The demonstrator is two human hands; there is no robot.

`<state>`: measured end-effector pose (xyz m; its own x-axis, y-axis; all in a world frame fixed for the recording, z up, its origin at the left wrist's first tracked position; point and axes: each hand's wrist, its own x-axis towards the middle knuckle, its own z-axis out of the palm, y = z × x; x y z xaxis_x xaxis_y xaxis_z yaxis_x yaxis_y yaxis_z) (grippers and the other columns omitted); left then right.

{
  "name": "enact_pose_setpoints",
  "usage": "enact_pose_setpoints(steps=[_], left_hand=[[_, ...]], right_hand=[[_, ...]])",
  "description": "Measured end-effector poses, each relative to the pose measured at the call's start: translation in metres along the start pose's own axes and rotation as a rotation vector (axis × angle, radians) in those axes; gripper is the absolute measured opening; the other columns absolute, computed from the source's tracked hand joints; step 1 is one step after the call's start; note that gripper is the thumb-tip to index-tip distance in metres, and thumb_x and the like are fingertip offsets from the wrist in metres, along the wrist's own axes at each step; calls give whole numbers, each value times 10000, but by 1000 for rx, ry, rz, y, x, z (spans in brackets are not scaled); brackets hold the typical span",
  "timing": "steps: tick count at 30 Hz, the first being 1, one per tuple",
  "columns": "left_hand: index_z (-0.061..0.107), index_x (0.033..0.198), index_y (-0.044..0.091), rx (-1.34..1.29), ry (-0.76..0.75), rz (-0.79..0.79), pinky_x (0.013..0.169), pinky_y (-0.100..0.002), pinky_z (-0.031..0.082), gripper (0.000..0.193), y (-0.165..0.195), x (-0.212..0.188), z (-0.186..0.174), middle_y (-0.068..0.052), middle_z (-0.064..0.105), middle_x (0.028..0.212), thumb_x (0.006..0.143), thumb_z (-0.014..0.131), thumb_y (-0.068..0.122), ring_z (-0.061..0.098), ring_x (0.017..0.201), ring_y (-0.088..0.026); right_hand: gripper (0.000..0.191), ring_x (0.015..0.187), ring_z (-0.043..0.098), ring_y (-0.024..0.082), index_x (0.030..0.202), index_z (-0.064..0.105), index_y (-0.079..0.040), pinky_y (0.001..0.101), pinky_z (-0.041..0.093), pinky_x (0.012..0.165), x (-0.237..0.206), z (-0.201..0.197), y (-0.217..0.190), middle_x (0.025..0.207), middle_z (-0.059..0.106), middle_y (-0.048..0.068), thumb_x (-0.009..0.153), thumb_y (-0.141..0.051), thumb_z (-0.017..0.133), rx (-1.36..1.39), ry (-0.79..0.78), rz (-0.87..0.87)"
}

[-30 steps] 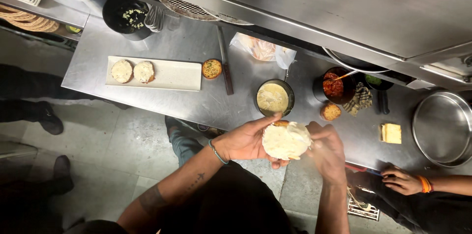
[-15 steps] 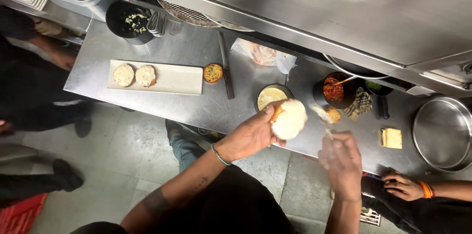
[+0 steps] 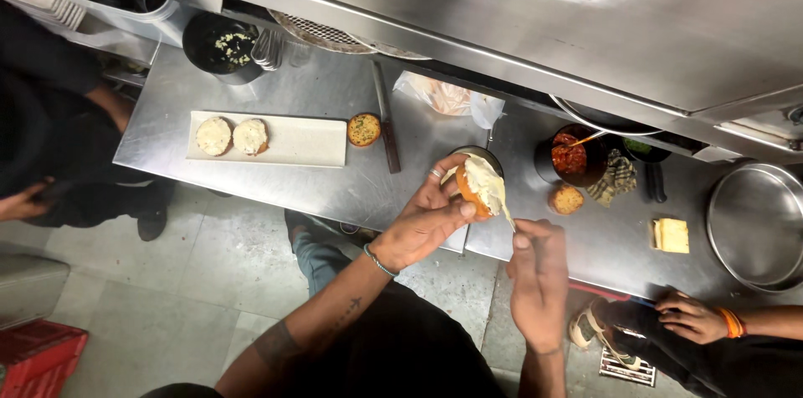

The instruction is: The person spreads a white creamy topping from a bowl onto fried round bases one at a time using a small spatula, placing each finished base on a long white serving plate. They then spoon a red chutney topping onto each base, add a green garnish, and carry the finished plate across the kitchen.

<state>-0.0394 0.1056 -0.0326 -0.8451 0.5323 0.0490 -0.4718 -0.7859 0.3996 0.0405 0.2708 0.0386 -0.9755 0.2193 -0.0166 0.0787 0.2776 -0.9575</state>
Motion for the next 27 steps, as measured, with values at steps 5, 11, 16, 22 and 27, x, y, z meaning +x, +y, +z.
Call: enact_pose_setpoints(steps=[5, 11, 16, 22, 27], left_hand=[[328, 1531, 167, -2, 4, 49, 1194, -487, 434, 688, -1, -2, -9, -91, 476, 1511, 969, 629, -92, 511, 1376, -245], [345, 1487, 176, -16, 21, 86, 1231, -482, 403, 658, -2, -5, -15, -69, 475, 1495, 966, 654, -83, 482, 1408, -218], [338, 1462, 185, -52, 29, 112, 1216, -507, 389, 642, 4, -9, -13, -73, 481, 1479, 963, 670, -46, 483, 1410, -249], [328, 1443, 162, -81, 8, 117, 1225, -547, 422, 588, 17, -14, -12, -110, 483, 1488, 990, 647, -35, 492, 1423, -312], [314, 1405, 167, -2, 87, 96, 1081, -567, 524, 610, 25, -20, -19, -128, 498, 1436, 939, 645, -45, 522, 1349, -360]], right_hand=[[182, 653, 434, 72, 1195, 537, -26, 241, 414, 575, -4, 5, 3, 984, 517, 25, 1058, -140, 503, 67, -54, 38], [176, 659, 429, 80, 1202, 542, -28, 243, 400, 583, -13, 1, 9, 937, 511, 28, 1068, -134, 502, -1, -74, 7], [189, 690, 435, 81, 1215, 543, -22, 242, 406, 611, -22, -3, 20, 936, 498, 32, 1067, -134, 507, -11, -76, -46], [189, 687, 475, 97, 1214, 538, -18, 249, 421, 603, -30, -10, 35, 947, 495, 47, 1076, -140, 491, 169, -82, -140], [204, 683, 478, 105, 1193, 533, -26, 264, 428, 574, -31, -13, 42, 883, 482, 41, 1084, -187, 472, 252, -68, -113]])
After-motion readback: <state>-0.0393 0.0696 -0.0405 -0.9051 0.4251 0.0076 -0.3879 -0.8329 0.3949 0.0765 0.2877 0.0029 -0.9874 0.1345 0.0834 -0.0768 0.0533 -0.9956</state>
